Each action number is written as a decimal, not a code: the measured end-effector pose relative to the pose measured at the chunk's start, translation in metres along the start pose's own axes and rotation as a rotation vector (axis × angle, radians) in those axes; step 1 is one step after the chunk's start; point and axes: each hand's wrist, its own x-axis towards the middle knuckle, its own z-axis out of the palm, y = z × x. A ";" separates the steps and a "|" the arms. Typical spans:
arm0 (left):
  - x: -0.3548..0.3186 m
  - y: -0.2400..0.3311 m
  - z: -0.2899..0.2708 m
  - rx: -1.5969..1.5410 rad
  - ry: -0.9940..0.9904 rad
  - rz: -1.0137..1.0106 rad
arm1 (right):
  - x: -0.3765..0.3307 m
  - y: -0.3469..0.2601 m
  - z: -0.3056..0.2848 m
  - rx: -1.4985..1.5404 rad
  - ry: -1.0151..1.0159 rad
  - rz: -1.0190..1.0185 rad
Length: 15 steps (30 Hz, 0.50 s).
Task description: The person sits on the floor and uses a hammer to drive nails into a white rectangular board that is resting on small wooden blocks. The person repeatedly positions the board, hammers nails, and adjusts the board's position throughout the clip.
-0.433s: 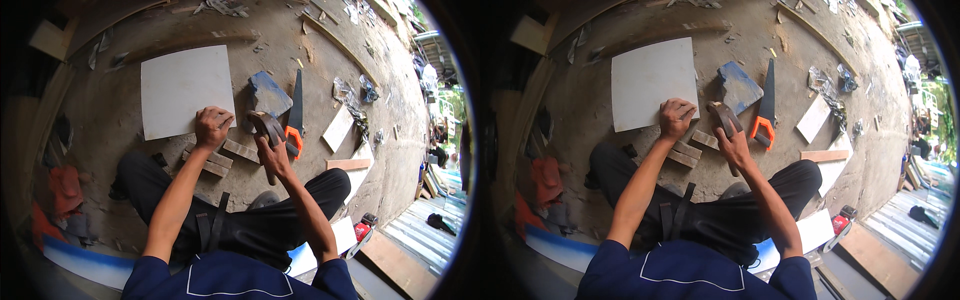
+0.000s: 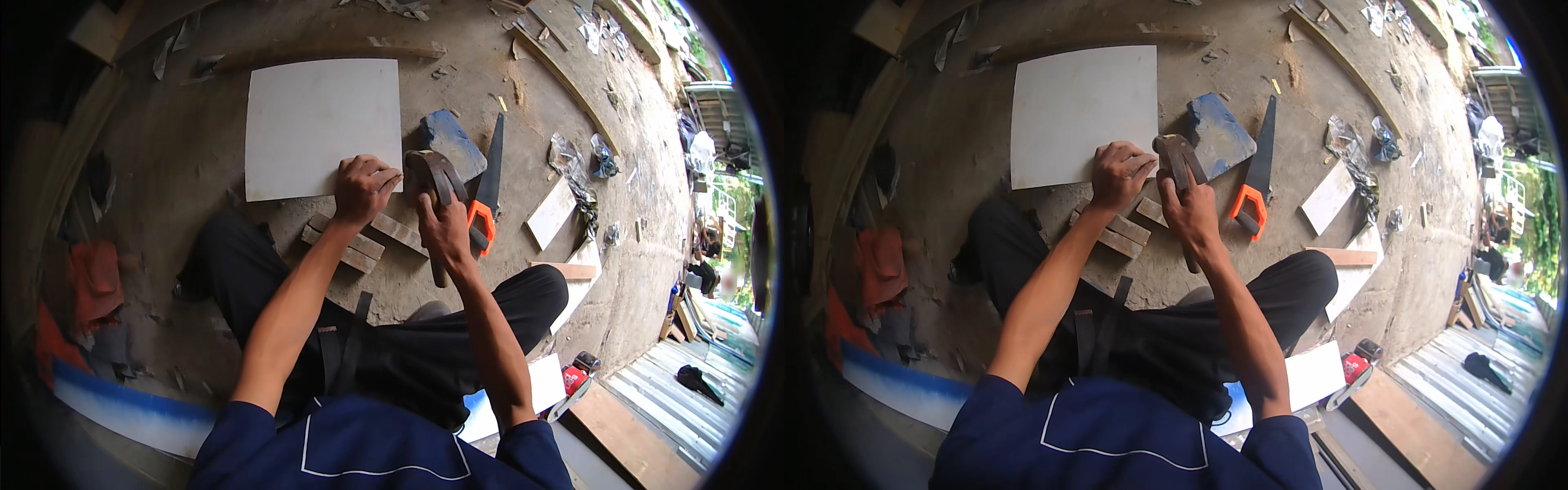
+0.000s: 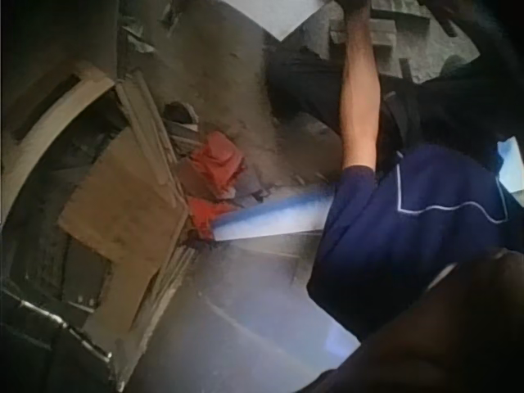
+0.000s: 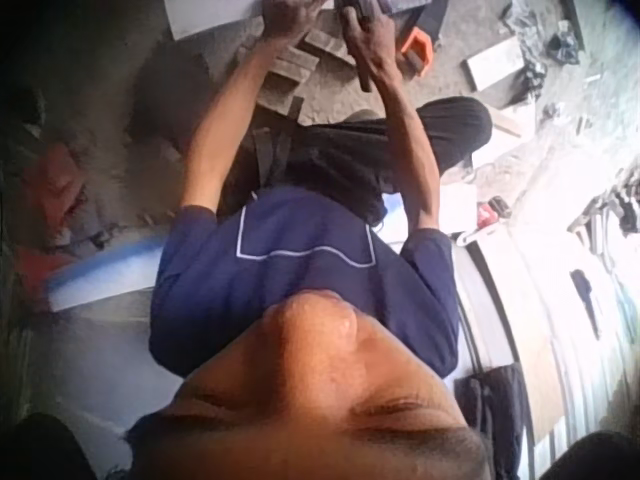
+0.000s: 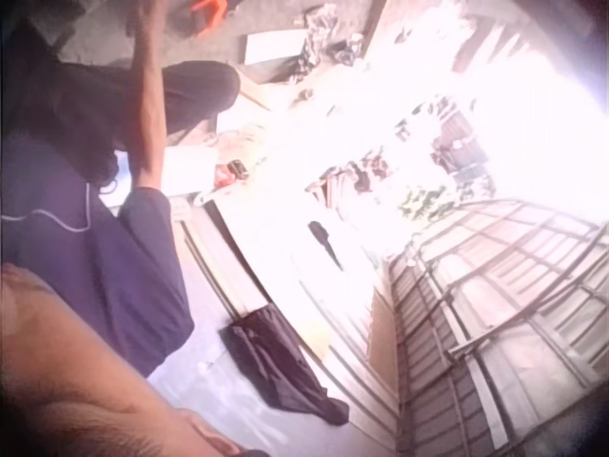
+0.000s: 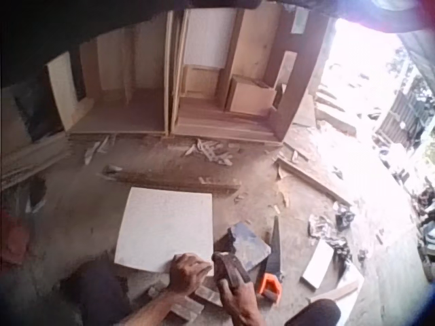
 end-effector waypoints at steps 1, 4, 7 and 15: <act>0.000 0.000 0.001 -0.005 -0.003 0.001 | 0.000 -0.001 -0.001 -0.007 0.022 -0.062; 0.000 -0.001 0.003 -0.005 -0.011 0.010 | 0.001 0.005 0.002 -0.053 -0.001 -0.066; -0.001 -0.002 0.003 0.008 -0.008 0.024 | 0.006 0.005 -0.001 -0.110 -0.087 0.065; -0.001 -0.002 0.002 -0.013 -0.035 -0.017 | 0.003 0.010 0.002 -0.083 -0.059 0.034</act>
